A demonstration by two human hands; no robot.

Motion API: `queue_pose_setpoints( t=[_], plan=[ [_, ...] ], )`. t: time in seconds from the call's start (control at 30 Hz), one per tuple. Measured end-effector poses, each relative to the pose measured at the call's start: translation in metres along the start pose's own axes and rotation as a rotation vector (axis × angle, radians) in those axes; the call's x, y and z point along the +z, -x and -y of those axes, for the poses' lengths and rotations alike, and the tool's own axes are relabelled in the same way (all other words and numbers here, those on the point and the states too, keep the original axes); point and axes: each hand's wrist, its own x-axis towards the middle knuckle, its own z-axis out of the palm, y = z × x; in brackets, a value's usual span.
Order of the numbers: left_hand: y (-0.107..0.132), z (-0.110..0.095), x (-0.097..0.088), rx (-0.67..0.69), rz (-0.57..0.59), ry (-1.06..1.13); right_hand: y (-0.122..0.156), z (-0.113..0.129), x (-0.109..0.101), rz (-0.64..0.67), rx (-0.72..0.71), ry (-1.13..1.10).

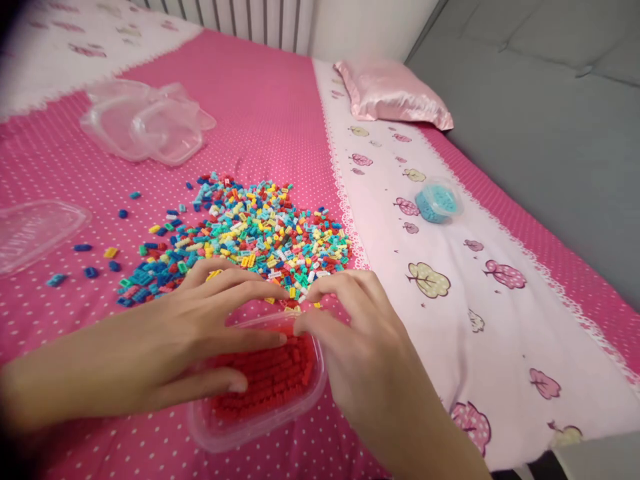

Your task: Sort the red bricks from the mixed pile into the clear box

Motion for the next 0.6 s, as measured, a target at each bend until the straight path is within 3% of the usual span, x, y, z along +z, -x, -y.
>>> queue_pose_setpoints(
  t=[0.13, 0.27, 0.4, 0.6],
  plan=[
    [0.0, 0.013, 0.003, -0.098, -0.157, -0.157, -0.004, -0.021, 0.005, -0.089, 0.129, -0.057],
    [0.001, 0.031, 0.012, -0.236, -0.263, -0.268, -0.006, -0.056, 0.016, -0.078, 0.278, -0.076],
    [0.005, 0.046, 0.021, -0.263, -0.373, -0.313, -0.004, -0.083, 0.026, -0.07, 0.358, -0.091],
    [0.008, 0.059, 0.033, -0.262, -0.39, -0.268, -0.003, -0.094, 0.045, -0.082, 0.391, -0.105]
  ],
)
